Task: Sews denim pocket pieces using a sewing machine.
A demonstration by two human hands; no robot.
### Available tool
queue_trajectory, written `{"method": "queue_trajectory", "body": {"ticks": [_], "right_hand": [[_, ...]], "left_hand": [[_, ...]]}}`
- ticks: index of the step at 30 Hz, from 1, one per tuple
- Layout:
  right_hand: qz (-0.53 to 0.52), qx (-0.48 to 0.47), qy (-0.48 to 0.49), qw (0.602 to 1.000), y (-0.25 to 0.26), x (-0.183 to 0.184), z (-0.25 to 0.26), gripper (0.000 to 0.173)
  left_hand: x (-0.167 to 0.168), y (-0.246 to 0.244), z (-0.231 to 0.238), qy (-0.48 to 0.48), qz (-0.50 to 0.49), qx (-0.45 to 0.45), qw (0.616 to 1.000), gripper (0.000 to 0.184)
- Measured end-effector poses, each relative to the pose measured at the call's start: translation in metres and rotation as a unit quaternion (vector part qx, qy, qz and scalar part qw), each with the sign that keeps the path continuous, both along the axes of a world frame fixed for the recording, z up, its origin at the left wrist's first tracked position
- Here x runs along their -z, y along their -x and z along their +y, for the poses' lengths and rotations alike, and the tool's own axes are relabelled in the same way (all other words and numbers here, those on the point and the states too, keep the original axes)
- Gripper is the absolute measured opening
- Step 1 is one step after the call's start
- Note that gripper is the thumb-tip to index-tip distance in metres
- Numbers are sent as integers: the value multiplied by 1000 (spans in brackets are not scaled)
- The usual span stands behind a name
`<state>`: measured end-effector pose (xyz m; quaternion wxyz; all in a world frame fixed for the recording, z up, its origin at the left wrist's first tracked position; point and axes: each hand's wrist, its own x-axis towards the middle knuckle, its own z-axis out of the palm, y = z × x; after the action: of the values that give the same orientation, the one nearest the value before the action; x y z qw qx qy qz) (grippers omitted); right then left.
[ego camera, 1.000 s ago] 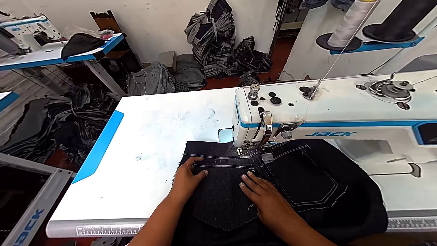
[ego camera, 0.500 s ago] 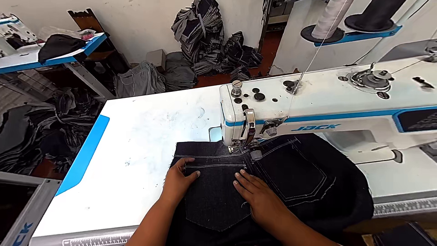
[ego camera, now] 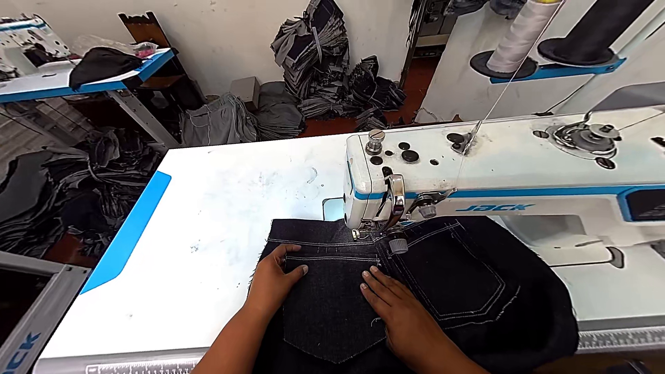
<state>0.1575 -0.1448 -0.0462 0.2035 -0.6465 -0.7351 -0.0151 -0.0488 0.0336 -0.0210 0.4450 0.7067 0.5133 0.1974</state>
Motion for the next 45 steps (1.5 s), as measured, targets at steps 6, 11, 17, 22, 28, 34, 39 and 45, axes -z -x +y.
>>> {"method": "queue_trajectory", "body": {"ticks": [6, 11, 17, 22, 28, 34, 39, 45], "right_hand": [[-5, -4, -15, 1000, -1, 2, 0, 53], [1, -7, -31, 1000, -3, 6, 0, 53], [4, -11, -36, 999, -3, 8, 0, 52], [4, -11, -24, 1000, -2, 5, -1, 53], [27, -11, 27, 999, 0, -4, -2, 53], [46, -2, 99, 994, 3, -16, -1, 53], [29, 3, 62, 998, 2, -10, -1, 48], [31, 11, 31, 999, 2, -4, 0, 46]], "left_hand": [[0, 0, 1, 6, 13, 7, 1000, 42], [-6, 0, 3, 24, 10, 22, 999, 41], [-9, 2, 6, 45, 0, 29, 999, 43], [-10, 1, 4, 41, 0, 30, 999, 42], [-16, -3, -2, -19, 96, 32, 995, 42], [-12, -35, -55, -305, 156, 148, 928, 39], [25, -50, -73, -341, 33, 274, 899, 36], [22, -49, -73, -328, 87, 284, 897, 41]]}}
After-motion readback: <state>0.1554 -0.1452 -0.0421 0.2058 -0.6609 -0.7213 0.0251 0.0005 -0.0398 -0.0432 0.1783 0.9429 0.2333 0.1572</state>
